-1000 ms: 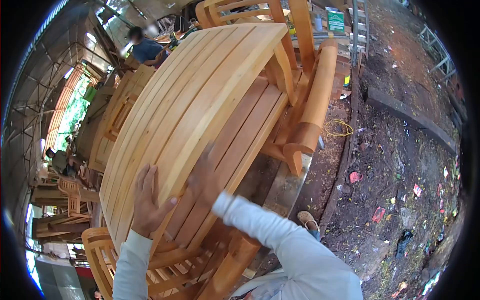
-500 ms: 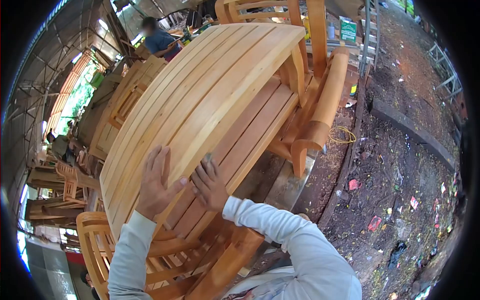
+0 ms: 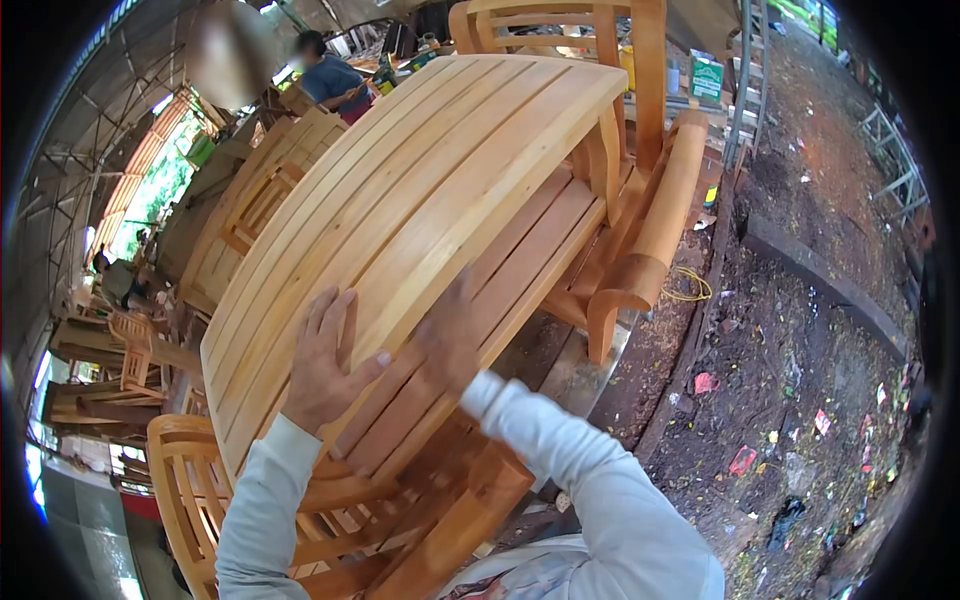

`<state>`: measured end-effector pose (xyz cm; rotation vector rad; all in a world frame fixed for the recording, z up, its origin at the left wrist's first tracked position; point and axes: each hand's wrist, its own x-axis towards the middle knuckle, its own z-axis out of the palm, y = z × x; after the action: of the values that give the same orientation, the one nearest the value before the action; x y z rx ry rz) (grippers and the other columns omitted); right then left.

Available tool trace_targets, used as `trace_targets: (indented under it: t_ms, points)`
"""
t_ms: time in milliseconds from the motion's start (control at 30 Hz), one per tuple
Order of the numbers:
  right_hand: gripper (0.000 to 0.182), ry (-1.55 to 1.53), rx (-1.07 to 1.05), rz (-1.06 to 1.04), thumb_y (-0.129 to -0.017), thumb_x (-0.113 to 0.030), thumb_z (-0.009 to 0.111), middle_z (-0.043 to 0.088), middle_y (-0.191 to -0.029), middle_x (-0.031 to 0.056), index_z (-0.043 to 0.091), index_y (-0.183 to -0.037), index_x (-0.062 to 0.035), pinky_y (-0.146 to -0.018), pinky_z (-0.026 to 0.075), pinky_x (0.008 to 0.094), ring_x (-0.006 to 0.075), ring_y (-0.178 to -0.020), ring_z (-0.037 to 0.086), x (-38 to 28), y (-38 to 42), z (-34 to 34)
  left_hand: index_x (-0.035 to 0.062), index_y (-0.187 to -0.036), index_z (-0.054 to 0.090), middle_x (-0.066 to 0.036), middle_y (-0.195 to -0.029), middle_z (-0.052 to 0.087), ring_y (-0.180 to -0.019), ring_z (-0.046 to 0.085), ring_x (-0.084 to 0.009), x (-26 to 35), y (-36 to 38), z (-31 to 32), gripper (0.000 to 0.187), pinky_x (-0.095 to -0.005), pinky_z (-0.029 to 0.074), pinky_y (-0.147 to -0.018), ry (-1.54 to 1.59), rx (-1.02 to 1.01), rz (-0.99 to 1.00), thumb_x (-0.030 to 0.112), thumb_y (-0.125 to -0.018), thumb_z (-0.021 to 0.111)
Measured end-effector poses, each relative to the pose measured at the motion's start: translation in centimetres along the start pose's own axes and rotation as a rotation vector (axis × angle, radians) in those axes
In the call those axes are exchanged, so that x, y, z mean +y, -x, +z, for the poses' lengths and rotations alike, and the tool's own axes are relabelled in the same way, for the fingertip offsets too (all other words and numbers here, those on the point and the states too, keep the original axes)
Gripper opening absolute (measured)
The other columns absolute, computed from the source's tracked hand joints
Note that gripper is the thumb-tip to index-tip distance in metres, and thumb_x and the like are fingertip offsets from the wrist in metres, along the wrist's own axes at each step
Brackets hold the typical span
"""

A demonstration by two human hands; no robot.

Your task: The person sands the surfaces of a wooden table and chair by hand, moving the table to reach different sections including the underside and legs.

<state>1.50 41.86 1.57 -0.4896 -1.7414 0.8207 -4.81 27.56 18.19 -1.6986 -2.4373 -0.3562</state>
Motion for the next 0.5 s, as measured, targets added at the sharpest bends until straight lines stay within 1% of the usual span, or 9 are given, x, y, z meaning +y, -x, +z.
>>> trace_targets:
  t_ms: [33,100,200,300,367,400,433,500]
  points:
    - [0.06,-0.125,-0.003,-0.226,-0.091,-0.007,0.063,0.038,-0.161,0.0248,0.049,-0.149,0.0034,-0.122,0.028,0.0593,0.0523,-0.149,0.03,-1.7,3.0,-0.3,0.0016,-0.151,0.047,-0.029,-0.155,0.043,-0.145,0.037,-0.0477,-0.2,0.0,0.1,0.09,-0.0532,0.032,-0.12,0.006,0.012,0.01,0.049,-0.083,0.081]
    - [0.058,-0.225,-0.277,-0.391,-0.092,-0.007,0.062,0.039,-0.162,0.0224,0.05,-0.148,0.0022,-0.118,0.029,0.0669,0.0474,-0.152,0.028,-3.4,7.4,-2.1,0.0015,-0.15,0.049,-0.029,-0.154,0.044,-0.145,0.039,-0.0474,-0.9,0.3,0.5,0.089,-0.0529,0.033,-0.12,0.018,0.036,0.021,0.05,-0.083,0.081]
    - [0.047,-0.39,-0.75,-0.54,-0.101,-0.015,0.058,0.049,-0.155,0.0217,0.056,-0.144,0.0029,-0.119,0.034,0.0589,0.0414,-0.151,0.036,-3.1,7.1,-6.2,0.0004,-0.144,0.054,-0.028,-0.149,0.049,-0.139,0.044,-0.0462,-0.4,0.3,0.1,0.077,-0.0529,0.036,-0.116,0.019,0.08,0.044,0.046,-0.087,0.078]
    - [0.041,-0.812,-0.751,0.204,-0.107,-0.025,0.052,0.061,-0.146,0.0192,0.063,-0.135,0.0035,-0.118,0.039,0.0465,0.0336,-0.142,0.051,-2.5,7.0,-9.0,0.0001,-0.132,0.06,-0.025,-0.138,0.059,-0.129,0.053,-0.0434,-1.0,0.8,0.2,0.058,-0.0518,0.042,-0.11,0.092,0.237,0.04,0.035,-0.089,0.077]
    - [0.041,-1.04,-0.622,0.498,-0.109,-0.028,0.05,0.07,-0.131,0.0152,0.066,-0.13,0.0036,-0.114,0.043,0.0358,0.0266,-0.126,0.063,-1.9,5.7,-10.5,0.0,-0.128,0.063,-0.022,-0.132,0.063,-0.124,0.058,-0.042,-0.3,1.1,-0.8,0.047,-0.0489,0.044,-0.109,0.035,0.381,0.132,0.024,-0.09,0.076]
    - [0.037,-1.042,-0.609,0.642,-0.108,-0.025,0.052,0.071,-0.125,0.0123,0.067,-0.126,0.0029,-0.108,0.046,0.0338,0.0216,-0.118,0.065,-1.5,5.4,-11.5,0.0,-0.126,0.064,-0.021,-0.13,0.065,-0.121,0.06,-0.0413,0.6,1.8,-1.3,0.041,-0.0474,0.045,-0.108,0.004,0.448,0.177,0.018,-0.09,0.075]
    - [0.033,-1.035,-0.588,0.783,-0.106,-0.023,0.055,0.072,-0.12,0.0094,0.068,-0.122,0.0021,-0.103,0.048,0.0317,0.0166,-0.111,0.066,-1.0,5.2,-12.3,0.0004,-0.124,0.064,-0.021,-0.127,0.066,-0.118,0.062,-0.0408,2.0,3.0,-1.9,0.039,-0.0472,0.047,-0.106,0.035,0.47,0.199,0.015,-0.09,0.074]
    - [0.027,-1.02,-0.559,0.805,-0.106,-0.022,0.057,0.071,-0.109,0.0046,0.068,-0.116,-0.0002,-0.093,0.049,0.0288,0.0122,-0.1,0.064,0.4,5.1,-13.1,0.0012,-0.121,0.065,-0.021,-0.122,0.068,-0.112,0.065,-0.0397,5.3,5.6,-2.1,0.035,-0.0467,0.05,-0.101,0.099,0.522,0.256,0.01,-0.088,0.072]
